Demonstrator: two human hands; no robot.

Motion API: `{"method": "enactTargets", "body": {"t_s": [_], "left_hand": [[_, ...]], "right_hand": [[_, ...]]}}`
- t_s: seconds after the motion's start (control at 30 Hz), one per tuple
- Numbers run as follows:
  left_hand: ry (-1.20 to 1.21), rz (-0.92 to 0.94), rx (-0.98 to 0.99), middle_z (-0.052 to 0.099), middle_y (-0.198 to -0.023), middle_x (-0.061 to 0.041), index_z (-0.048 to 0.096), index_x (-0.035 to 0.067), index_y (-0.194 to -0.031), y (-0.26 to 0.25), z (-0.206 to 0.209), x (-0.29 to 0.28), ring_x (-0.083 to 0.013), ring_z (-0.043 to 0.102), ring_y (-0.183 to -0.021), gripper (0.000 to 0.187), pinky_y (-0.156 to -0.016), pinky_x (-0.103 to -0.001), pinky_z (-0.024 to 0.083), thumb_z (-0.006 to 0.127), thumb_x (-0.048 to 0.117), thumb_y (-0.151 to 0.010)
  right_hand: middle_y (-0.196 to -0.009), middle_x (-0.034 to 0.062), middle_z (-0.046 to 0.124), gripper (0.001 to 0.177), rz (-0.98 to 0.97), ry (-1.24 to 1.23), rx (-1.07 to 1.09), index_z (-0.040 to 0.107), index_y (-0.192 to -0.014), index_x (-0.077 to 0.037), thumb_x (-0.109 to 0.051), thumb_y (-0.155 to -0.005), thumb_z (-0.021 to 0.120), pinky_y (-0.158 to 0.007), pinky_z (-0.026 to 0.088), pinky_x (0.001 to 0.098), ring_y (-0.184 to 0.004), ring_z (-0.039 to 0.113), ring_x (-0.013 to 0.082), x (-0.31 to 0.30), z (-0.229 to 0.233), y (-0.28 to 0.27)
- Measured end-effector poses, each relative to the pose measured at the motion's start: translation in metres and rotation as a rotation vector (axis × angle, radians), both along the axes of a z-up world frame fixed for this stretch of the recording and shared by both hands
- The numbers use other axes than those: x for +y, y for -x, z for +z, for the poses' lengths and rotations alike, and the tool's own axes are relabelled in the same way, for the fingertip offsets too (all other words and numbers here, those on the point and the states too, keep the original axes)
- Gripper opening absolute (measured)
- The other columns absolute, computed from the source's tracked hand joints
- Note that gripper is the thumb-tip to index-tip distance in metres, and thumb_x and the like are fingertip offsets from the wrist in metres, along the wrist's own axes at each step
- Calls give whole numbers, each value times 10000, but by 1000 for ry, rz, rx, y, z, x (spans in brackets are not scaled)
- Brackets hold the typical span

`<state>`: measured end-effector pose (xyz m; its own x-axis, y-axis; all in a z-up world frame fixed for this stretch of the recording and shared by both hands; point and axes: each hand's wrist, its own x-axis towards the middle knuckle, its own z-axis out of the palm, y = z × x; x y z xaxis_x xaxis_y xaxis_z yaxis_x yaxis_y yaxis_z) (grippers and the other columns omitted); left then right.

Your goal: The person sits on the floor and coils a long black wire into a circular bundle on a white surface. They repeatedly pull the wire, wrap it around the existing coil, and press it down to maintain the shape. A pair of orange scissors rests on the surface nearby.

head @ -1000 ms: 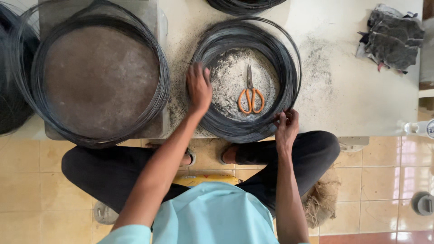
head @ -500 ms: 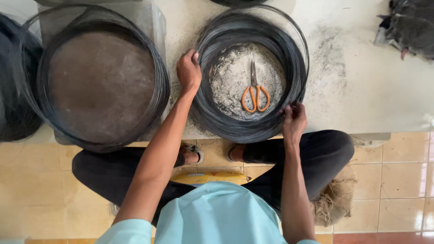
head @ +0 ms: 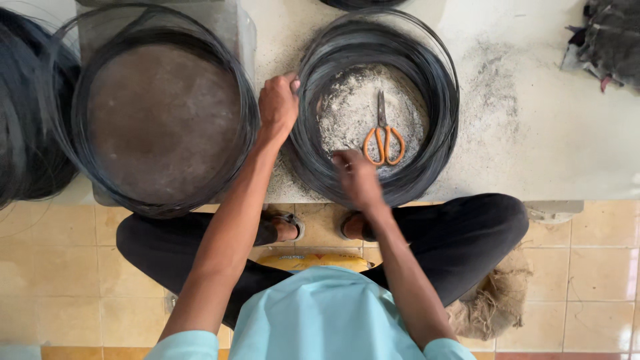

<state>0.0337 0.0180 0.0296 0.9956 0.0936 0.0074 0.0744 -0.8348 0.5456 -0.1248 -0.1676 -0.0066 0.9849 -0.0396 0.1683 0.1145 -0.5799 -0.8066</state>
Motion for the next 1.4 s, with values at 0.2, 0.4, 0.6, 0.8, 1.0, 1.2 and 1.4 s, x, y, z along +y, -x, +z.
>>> {"method": "enactTargets", "body": {"t_s": [0.2, 0.4, 0.6, 0.8, 1.0, 1.2, 1.4], "left_hand": [[56, -33, 73, 716, -874, -187, 743, 124, -1077, 8, 17, 1, -462, 699, -835, 202, -742, -562, 574, 602, 154, -934], [104, -19, 94, 727, -871, -181, 747, 129, -995, 18, 35, -7, -457, 700, -846, 163, -753, -569, 570, 600, 145, -927], [408, 26, -119, 697, -1028, -261, 669, 7, -1191, 60, 61, -8, -492, 658, -974, 269, -825, -598, 529, 522, 154, -1022], [557, -52, -421, 579, -1153, -339, 503, -46, -1357, 119, -27, 2, -567, 519, -1072, 331, -899, -628, 428, 419, 74, -1060], [-78, -252, -305, 203, -1627, -137, 300, 90, -1556, 140, -68, 6, -345, 202, -1484, 703, -1195, -464, 169, 601, 139, -922], [-174, -296, -281, 275, -1599, -134, 261, 141, -1571, 149, -77, 0, -312, 287, -1455, 685, -1193, -443, 223, 526, 230, -945], [324, 3, -286, 495, -1280, -102, 544, 88, -1346, 171, -64, 4, -313, 486, -1173, 350, -1054, -479, 338, 354, 118, -1054]], "right_hand": [[-998, 187, 601, 401, 211, -20, -96, 554, -1290, -19, -135, -921, 659, -802, 522, 484, -903, 633, 375, 60, 21, -5], [-921, 97, 569, 263, 209, 10, -101, 629, -1126, -90, -300, -968, 633, -800, 518, 405, -888, 624, 320, 80, -7, -15], [-808, 183, 617, 229, 242, -54, 147, 556, -1092, -97, -308, -1044, 483, -728, 497, 556, -821, 642, 448, 81, 6, -17], [-708, 133, 684, 257, 214, -44, 265, 578, -940, -127, -321, -1051, 453, -717, 516, 511, -784, 684, 398, 70, 15, -19], [-860, 253, 661, 233, 219, -80, 334, 545, -1004, -94, -299, -1045, 441, -759, 481, 576, -916, 644, 481, 81, 54, -1], [-888, 218, 671, 286, 259, -135, 326, 577, -1025, -96, -353, -1045, 452, -747, 537, 495, -910, 673, 429, 82, 35, -7], [-885, 237, 667, 243, 258, -72, 266, 604, -1029, -40, -244, -1039, 472, -759, 537, 503, -906, 669, 437, 78, 26, -7]]}}
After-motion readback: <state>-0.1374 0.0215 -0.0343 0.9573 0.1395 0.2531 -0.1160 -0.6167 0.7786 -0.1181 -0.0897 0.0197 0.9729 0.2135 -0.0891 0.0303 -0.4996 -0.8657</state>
